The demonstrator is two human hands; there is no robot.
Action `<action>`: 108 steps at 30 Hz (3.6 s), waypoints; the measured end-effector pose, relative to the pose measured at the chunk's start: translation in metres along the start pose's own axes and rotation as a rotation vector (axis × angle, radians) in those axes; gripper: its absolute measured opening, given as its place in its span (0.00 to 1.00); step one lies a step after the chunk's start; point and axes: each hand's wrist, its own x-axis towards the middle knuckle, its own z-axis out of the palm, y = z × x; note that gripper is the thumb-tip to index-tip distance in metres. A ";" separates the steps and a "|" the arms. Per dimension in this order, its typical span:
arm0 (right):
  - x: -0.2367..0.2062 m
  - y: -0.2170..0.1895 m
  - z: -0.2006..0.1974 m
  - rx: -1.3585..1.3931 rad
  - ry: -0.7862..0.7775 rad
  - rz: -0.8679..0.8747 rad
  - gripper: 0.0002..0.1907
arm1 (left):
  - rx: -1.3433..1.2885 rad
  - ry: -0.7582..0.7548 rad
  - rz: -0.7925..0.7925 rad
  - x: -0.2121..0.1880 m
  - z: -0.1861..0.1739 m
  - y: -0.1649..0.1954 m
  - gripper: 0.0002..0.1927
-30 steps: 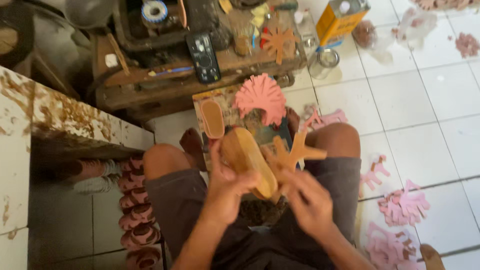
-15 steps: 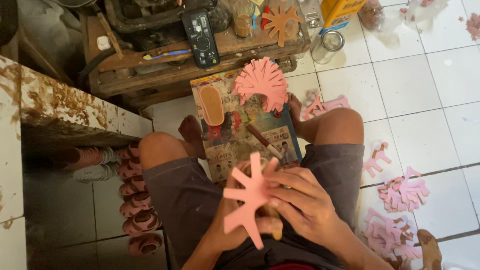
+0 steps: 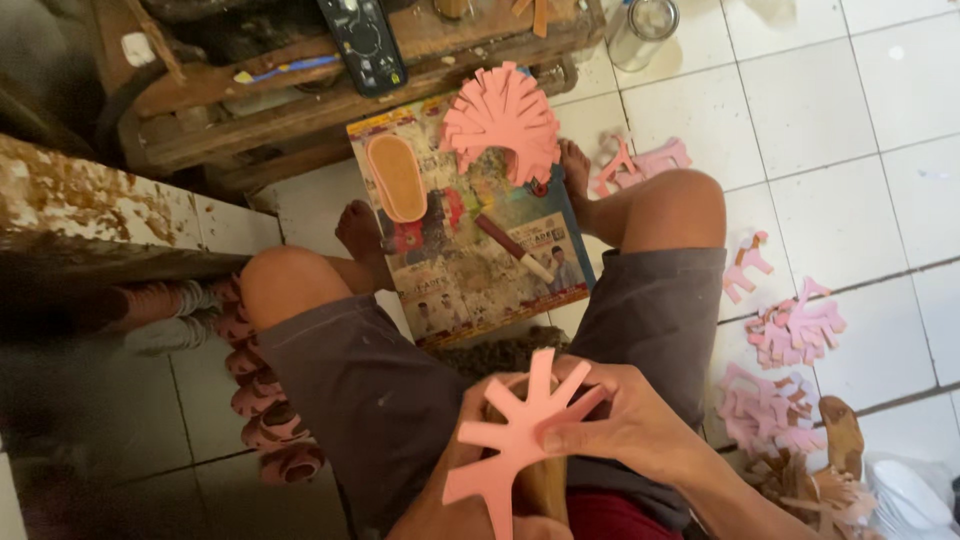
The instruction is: The person sits on the floor assembling pink sandals. They fit a pink strap upper over a wooden last, press and smooth the straps with a cylindrical roller tool, heat a sole over a gas burner, then press the upper and sole together and set the finished sandal aside.
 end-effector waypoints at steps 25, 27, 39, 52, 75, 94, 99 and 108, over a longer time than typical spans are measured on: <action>-0.033 0.021 0.025 -0.035 -0.078 0.272 0.28 | -0.110 0.183 -0.161 -0.088 0.045 0.035 0.51; -0.034 0.024 0.025 -0.007 -0.093 0.230 0.28 | -0.086 0.212 -0.200 -0.091 0.049 0.033 0.49; -0.040 0.038 0.023 -0.034 -0.117 0.248 0.25 | 0.545 0.503 -1.122 0.011 0.097 0.137 0.35; -0.038 0.067 0.021 0.190 -0.090 0.173 0.30 | 0.749 0.543 -1.278 0.029 0.108 0.139 0.32; -0.039 0.061 0.021 0.058 -0.102 0.205 0.29 | 0.828 0.423 -1.208 0.022 0.105 0.143 0.32; -0.037 0.056 0.023 0.154 -0.201 0.179 0.31 | 0.810 0.422 -1.222 0.024 0.106 0.144 0.31; -0.037 0.065 0.017 -0.015 -0.161 0.068 0.29 | 0.734 0.515 -1.231 0.020 0.104 0.142 0.33; -0.037 0.067 0.016 0.036 -0.206 0.054 0.33 | 0.735 0.539 -1.242 0.026 0.108 0.139 0.34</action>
